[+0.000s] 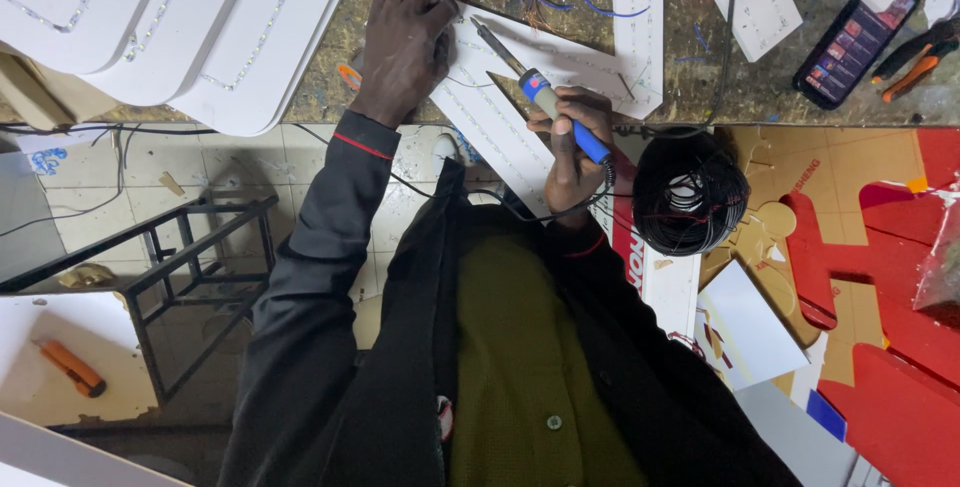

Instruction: Soldering electrical wires to LED strips on large foam letters for sign assembly

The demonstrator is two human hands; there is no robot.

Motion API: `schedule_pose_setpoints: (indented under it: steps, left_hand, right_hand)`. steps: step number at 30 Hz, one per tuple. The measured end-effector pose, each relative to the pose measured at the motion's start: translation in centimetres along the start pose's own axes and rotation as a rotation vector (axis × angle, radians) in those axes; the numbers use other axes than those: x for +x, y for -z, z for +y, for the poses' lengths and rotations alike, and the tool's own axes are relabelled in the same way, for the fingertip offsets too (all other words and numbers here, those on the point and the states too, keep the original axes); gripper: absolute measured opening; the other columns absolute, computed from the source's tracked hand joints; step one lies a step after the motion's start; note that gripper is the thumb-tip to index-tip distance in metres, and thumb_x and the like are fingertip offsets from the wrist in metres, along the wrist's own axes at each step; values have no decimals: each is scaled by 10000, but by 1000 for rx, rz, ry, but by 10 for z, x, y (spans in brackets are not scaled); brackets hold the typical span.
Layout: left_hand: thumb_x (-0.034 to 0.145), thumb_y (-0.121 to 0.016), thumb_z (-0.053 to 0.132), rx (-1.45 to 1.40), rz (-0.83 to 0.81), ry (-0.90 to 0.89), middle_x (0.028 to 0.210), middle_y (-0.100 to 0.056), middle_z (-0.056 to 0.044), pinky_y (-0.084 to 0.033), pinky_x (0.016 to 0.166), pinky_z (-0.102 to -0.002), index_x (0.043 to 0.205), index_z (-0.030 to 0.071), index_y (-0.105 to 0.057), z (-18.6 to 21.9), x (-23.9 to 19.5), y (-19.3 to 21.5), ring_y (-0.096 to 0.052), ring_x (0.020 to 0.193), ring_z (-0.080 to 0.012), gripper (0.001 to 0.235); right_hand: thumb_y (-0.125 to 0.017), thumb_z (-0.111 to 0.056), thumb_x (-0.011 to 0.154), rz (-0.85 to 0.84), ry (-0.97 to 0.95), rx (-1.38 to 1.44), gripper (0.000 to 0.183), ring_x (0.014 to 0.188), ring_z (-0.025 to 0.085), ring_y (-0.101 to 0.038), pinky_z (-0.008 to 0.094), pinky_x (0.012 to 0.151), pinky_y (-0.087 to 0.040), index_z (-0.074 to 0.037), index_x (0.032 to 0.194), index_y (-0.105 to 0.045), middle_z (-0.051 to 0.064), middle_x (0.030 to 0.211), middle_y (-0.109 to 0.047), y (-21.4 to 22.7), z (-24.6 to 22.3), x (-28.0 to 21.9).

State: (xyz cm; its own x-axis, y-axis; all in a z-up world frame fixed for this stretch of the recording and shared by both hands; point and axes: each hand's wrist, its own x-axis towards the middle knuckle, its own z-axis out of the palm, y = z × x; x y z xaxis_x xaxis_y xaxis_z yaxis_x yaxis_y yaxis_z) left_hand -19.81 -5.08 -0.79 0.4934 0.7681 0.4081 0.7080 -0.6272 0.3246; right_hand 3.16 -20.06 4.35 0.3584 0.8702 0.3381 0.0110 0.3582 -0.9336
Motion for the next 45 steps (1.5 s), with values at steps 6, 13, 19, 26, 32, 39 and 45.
schedule_pose_setpoints:
  steps: [6,13,19,26,32,39,45]
  left_hand:
    - [1070,-856,122,-4,-15,35,1259,-556,-135,-539,894,-594,1259,84,-776,6,-1,1,-470,1085,-370,208]
    - [1084,-801,106,-24,36,83,1304,-574,-193,-541,833,-614,1188,21,-763,14,1,15,-518,1196,-421,140]
    - [1057,-771,120,-13,51,132,1307,-566,-203,-498,855,-577,1281,59,-764,19,5,17,-504,1245,-433,232]
    - [1101,-722,197,-33,84,145,1293,-538,-169,-453,852,-548,1253,77,-748,12,10,9,-488,1152,-410,195]
    - [1021,-798,113,-37,30,161,1313,-520,-158,-455,875,-558,1332,100,-744,15,10,15,-477,1202,-409,317]
    - [1064,-726,17,-178,267,139,1290,-693,-164,-548,967,-562,1159,40,-776,28,10,27,-593,1248,-404,110]
    - [1163,-503,20,-326,309,158,1293,-586,-214,-475,952,-575,1261,15,-690,53,1,55,-518,1216,-408,211]
  right_hand:
    - [-628,-239,1183,-10,46,-91,266,1208,326,-689,381,705,-764,23,1198,-667,234,1279,-608,-1,-7,7]
    - [-662,-202,1163,125,-38,-43,204,840,376,-803,366,672,-731,-4,1211,-673,248,1266,-679,12,0,16]
    - [-646,-185,1160,146,-42,-49,196,832,368,-795,359,611,-725,6,1199,-665,242,1188,-680,3,-2,26]
    - [-650,-146,1170,138,-6,31,177,1155,376,-764,417,699,-767,27,1207,-659,222,1210,-653,4,14,27]
    - [-637,-221,1177,163,-12,-37,238,1003,379,-756,398,667,-740,17,1187,-647,240,1192,-644,2,5,35]
    - [-613,-225,1179,218,-48,-57,234,863,396,-784,384,690,-724,4,1207,-650,250,1212,-701,9,1,34]
    - [-683,-251,1142,297,-36,39,243,726,349,-776,345,582,-667,-9,1163,-677,247,1190,-729,17,0,40]
